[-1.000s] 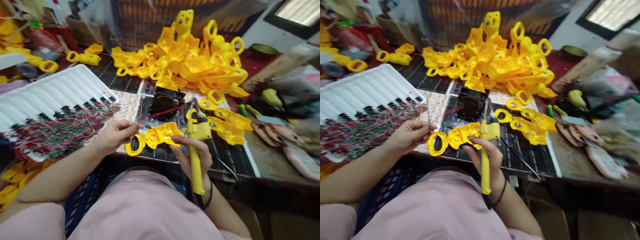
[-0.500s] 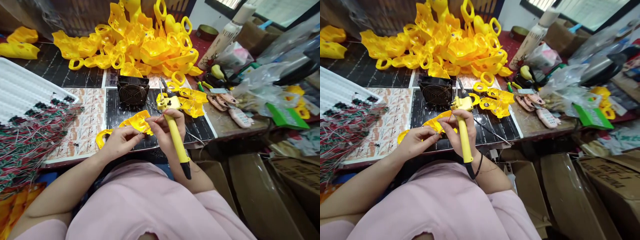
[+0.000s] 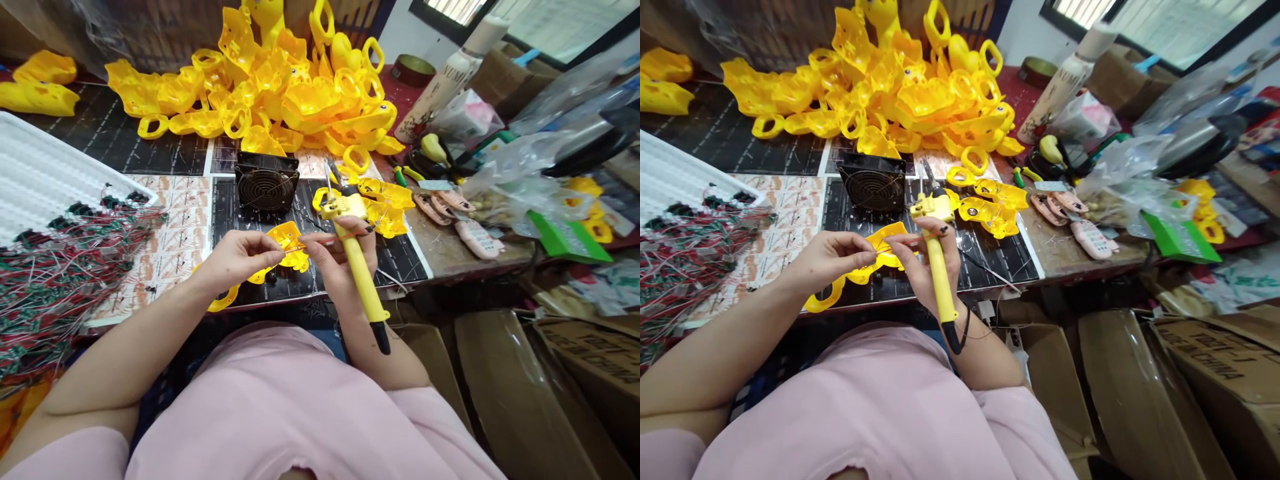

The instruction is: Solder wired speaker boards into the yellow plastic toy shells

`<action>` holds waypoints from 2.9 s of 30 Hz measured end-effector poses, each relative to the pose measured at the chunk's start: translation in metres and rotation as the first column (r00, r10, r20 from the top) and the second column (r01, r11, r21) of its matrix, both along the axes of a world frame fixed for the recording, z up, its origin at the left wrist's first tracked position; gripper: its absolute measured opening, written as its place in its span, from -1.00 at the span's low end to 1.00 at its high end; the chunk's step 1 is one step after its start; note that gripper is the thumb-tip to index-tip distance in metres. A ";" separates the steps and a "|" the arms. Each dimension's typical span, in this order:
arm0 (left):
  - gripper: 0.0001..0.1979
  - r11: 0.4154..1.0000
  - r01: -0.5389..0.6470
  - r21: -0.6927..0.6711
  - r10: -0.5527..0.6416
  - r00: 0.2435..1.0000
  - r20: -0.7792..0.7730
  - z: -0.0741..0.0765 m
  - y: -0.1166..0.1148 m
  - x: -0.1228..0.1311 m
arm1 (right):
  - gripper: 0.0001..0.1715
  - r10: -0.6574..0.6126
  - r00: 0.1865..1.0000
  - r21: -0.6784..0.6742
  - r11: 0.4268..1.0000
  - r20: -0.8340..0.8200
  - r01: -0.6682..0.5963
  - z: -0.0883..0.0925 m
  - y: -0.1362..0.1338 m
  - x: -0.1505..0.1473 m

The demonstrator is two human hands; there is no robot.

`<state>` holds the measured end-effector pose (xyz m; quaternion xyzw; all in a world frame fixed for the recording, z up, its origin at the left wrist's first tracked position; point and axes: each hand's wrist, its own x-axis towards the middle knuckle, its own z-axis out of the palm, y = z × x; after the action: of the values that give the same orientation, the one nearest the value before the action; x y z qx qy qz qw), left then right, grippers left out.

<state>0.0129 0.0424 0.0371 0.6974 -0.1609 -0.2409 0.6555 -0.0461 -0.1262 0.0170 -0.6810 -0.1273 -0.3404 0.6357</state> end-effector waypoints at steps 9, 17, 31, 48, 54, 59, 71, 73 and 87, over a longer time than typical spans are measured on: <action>-0.59 0.981 -0.171 -0.088 0.170 0.985 -0.024 -0.004 0.002 0.001 | -0.55 -0.007 0.995 -0.044 0.999 0.095 0.011 -0.011 0.003 -0.006; -0.54 0.990 -0.104 -0.093 0.093 0.989 -0.116 0.000 -0.002 -0.002 | -0.61 -0.058 0.996 -0.061 0.996 0.060 0.062 -0.014 0.000 -0.002; -0.79 0.878 -0.340 -0.338 0.190 0.894 -0.406 0.026 -0.007 0.004 | -0.43 0.050 0.978 -0.395 0.918 0.201 0.034 -0.012 0.001 -0.018; -0.53 0.998 -0.051 -0.031 0.048 0.995 -0.089 0.000 -0.009 0.035 | -0.85 -0.188 0.973 -0.464 0.856 0.133 0.229 -0.028 -0.076 -0.038; -0.90 0.857 -0.206 0.473 -0.159 0.766 0.623 -0.024 -0.019 0.043 | -0.19 -0.414 0.893 -0.479 0.756 0.179 0.446 -0.010 -0.088 -0.053; -0.88 0.776 -0.264 0.572 -0.268 0.683 0.680 -0.049 -0.026 0.043 | -0.56 -0.379 0.905 -0.537 0.731 0.193 0.421 -0.006 -0.084 -0.054; -0.84 0.702 -0.370 0.608 -0.287 0.635 0.717 -0.057 -0.032 0.035 | -0.74 -0.216 0.943 -0.642 0.693 0.251 0.330 -0.018 -0.060 -0.047; -0.84 0.687 -0.377 0.621 -0.303 0.629 0.716 -0.056 -0.033 0.034 | -0.75 -0.210 0.948 -0.643 0.697 0.240 0.317 -0.018 -0.059 -0.047; -0.77 0.667 -0.363 0.651 -0.349 0.620 0.703 -0.052 -0.036 0.033 | -0.74 -0.255 0.930 -0.629 0.686 0.263 0.366 -0.007 -0.063 -0.048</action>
<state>0.0460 0.0062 -0.0152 0.9327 -0.3131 0.0478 0.1722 -0.0940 -0.1890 0.0103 -0.8460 -0.1718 -0.4264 0.2701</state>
